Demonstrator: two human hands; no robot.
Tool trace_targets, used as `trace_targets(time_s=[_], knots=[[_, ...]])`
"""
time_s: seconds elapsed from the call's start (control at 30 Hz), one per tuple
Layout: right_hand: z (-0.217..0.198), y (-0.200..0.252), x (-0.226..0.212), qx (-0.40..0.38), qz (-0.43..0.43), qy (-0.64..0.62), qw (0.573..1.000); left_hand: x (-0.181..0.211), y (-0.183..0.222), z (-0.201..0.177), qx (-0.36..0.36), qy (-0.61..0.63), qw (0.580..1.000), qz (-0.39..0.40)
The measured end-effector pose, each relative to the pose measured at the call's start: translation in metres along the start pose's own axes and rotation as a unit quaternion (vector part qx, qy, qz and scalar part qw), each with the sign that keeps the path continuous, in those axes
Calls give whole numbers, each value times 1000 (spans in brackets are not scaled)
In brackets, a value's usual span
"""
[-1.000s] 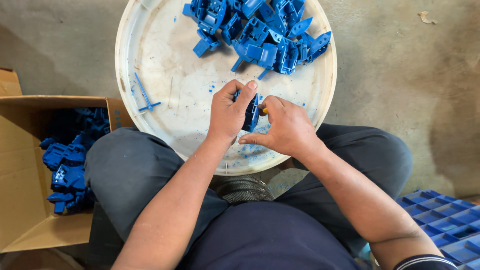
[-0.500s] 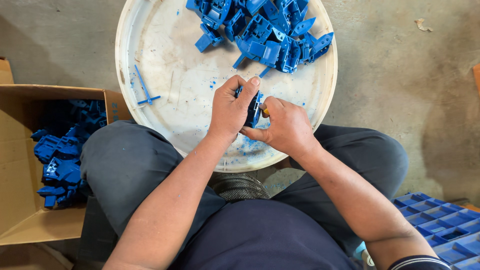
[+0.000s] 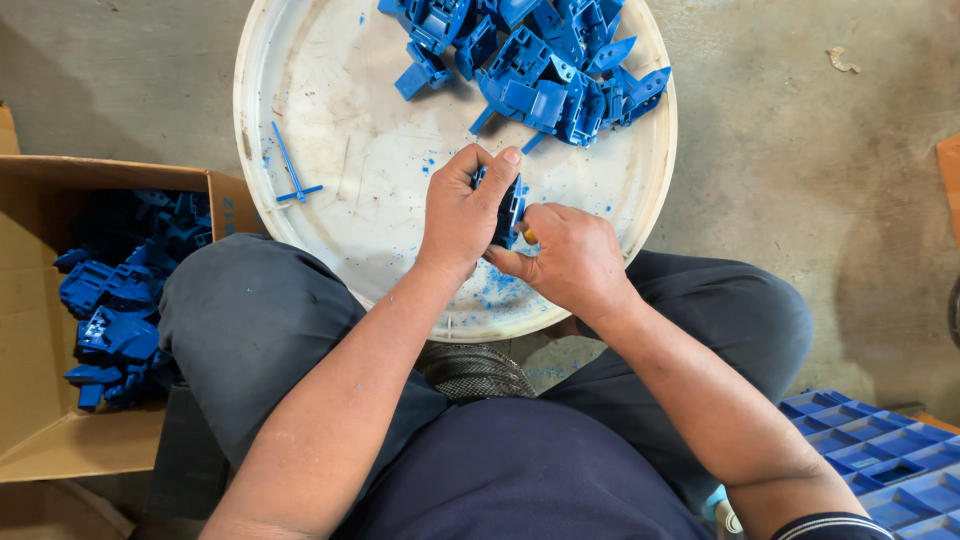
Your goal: The person uses a small yellow deburring tool to remove excess plastic flash from blue plastic components over a white bucket.
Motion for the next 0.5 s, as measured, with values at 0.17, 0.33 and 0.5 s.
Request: trace_targets(time_s=[0.17, 0.33, 0.5], knots=[[-3, 0, -5, 25, -24, 24, 999, 4, -2, -5, 25, -58, 998, 20], [-5, -3, -4, 22, -10, 12, 1000, 5, -1, -11, 48, -133, 990, 26], [-1, -4, -2, -1, 2, 11, 1000, 1, 0, -12, 44, -129, 991, 17]])
Point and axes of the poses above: each hand's wrist, its own y-axis away from the middle knuckle, its own z-axis out of the palm, x = y × z, the point moved 9 cm from there along -y, towards the middle knuckle, and after that the axes turned 12 degrees about -x, right-handed, at the moved point
